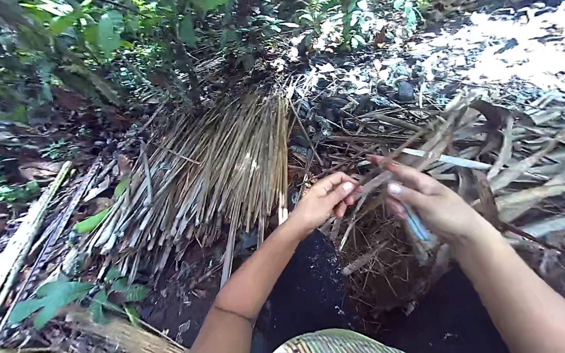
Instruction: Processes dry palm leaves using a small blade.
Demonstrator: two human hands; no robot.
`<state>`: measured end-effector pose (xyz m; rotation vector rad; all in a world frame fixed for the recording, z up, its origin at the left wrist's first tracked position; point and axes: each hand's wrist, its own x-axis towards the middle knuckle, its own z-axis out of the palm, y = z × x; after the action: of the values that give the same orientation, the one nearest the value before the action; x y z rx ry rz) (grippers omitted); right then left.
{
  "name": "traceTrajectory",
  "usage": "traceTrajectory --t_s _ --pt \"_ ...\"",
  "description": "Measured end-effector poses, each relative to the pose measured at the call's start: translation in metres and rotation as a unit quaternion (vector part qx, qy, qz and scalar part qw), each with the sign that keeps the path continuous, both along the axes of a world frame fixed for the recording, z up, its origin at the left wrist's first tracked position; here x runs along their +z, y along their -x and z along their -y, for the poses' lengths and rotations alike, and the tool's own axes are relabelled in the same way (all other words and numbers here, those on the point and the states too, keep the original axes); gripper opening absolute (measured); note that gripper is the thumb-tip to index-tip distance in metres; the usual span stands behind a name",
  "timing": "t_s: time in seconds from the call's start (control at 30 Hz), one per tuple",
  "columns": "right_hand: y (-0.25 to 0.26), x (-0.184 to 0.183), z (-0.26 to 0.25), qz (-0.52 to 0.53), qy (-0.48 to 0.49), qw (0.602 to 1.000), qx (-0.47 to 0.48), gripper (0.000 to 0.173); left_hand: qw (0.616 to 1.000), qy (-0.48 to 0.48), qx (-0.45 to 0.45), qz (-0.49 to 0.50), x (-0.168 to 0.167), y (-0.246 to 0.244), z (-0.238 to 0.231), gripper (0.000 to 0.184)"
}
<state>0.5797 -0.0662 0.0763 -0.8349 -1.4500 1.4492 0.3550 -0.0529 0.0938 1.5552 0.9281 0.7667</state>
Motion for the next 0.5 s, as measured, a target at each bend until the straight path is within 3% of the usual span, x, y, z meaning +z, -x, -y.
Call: traceTrajectory --t_s 0.07,0.13,0.23,0.3,0.37,0.5 --pt "0.007 0.004 0.006 0.0 0.023 0.999 -0.024 0.048 0.978 -0.166 0.069 -0.101 -0.005 -0.007 0.009 0.023" --pt "0.011 0.006 0.011 -0.006 0.036 0.999 -0.037 0.046 0.91 -0.358 0.111 -0.175 -0.016 -0.012 0.011 0.025" --pt "0.01 0.008 0.015 -0.025 0.027 0.999 -0.02 0.046 0.846 -0.469 0.139 -0.214 -0.02 -0.016 0.009 0.026" --pt "0.008 0.008 0.016 -0.048 0.018 0.999 0.006 0.043 0.852 -0.466 0.137 -0.198 -0.017 -0.017 0.01 0.027" --pt "0.005 0.008 0.018 -0.043 0.004 0.999 0.024 0.041 0.891 -0.412 0.118 -0.152 -0.013 -0.015 0.013 0.027" --pt "-0.006 0.007 0.018 -0.028 -0.041 0.995 0.082 0.041 0.987 -0.16 0.03 0.017 0.003 -0.009 0.023 0.022"
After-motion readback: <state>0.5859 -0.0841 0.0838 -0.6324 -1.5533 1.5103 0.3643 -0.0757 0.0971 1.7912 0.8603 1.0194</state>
